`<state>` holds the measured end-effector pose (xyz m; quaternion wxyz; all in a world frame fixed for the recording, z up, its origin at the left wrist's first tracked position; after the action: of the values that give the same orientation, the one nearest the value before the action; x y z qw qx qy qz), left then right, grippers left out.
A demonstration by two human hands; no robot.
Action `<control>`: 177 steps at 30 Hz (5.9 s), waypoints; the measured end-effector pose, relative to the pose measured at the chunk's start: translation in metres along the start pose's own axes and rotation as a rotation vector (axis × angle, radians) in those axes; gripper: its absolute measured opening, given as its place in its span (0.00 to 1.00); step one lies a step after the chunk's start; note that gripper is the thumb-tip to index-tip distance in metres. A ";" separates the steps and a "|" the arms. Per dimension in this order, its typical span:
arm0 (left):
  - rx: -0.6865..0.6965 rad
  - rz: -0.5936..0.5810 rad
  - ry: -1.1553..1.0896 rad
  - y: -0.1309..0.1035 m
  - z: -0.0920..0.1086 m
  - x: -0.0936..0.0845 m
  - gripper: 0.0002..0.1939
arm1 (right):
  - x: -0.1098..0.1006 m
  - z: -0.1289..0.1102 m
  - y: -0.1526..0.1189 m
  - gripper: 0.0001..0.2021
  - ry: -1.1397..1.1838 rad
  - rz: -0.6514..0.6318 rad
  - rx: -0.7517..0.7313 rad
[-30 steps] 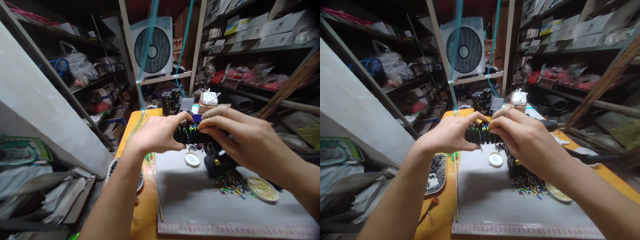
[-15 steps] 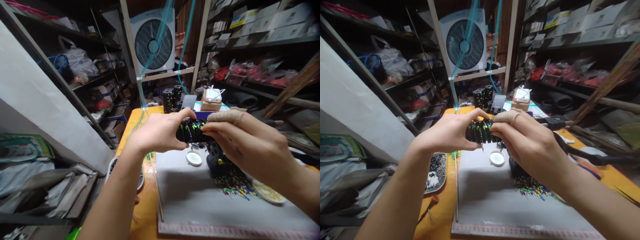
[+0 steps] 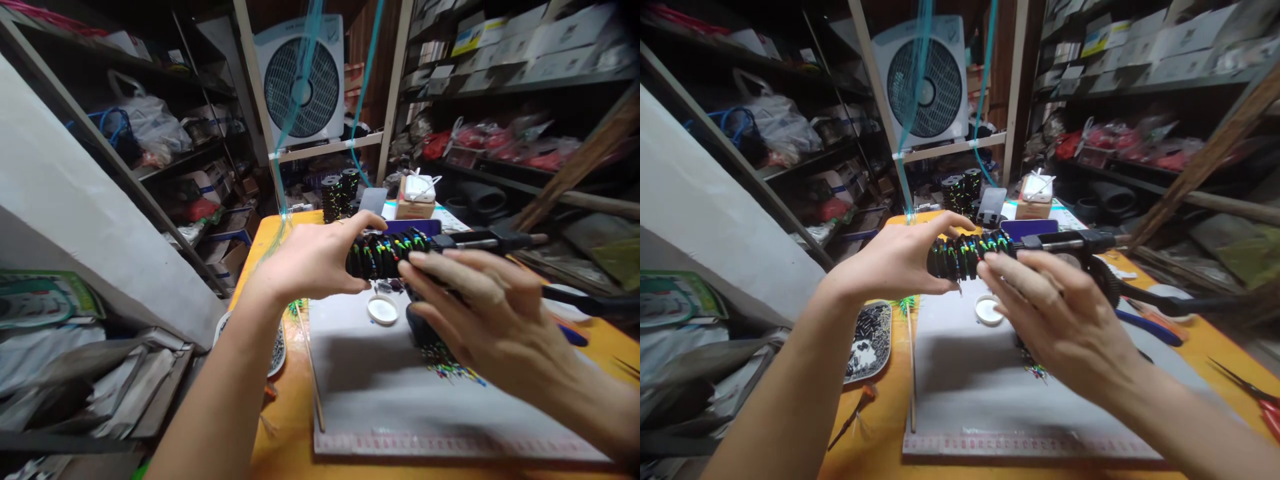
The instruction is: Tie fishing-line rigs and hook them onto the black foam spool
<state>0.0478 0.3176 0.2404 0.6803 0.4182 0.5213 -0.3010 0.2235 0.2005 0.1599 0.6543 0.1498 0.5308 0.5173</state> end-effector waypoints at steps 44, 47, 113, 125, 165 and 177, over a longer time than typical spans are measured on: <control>-0.001 0.427 0.260 -0.032 0.015 0.030 0.27 | -0.016 0.011 0.035 0.10 0.528 0.258 0.539; -0.038 0.384 0.202 -0.026 0.012 0.025 0.24 | -0.011 0.011 0.053 0.09 0.498 0.222 0.442; -0.050 0.218 0.166 -0.020 0.006 0.011 0.27 | 0.011 -0.021 -0.073 0.11 0.310 -0.412 0.159; 0.106 0.247 0.308 -0.005 0.037 0.025 0.35 | 0.028 -0.028 -0.103 0.09 0.461 -0.445 0.464; 0.014 0.269 0.408 0.011 0.036 0.031 0.28 | -0.012 -0.029 -0.121 0.08 0.508 -0.332 0.633; 0.071 0.355 0.346 0.007 0.030 0.031 0.28 | -0.002 -0.024 -0.105 0.07 0.635 -0.391 0.544</control>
<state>0.0761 0.2957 0.2154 0.6081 0.5723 0.5372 -0.1188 0.2579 0.1466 0.0729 0.4817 0.0472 0.8396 0.2464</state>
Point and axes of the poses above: each hand's wrist, its own y-axis towards the middle knuckle, its own x-axis out of the palm, z = x × y, the point moved 3 cm from there along y, towards the middle knuckle, and after that the axes turned 1 degree about x, right-handed, at the moved point
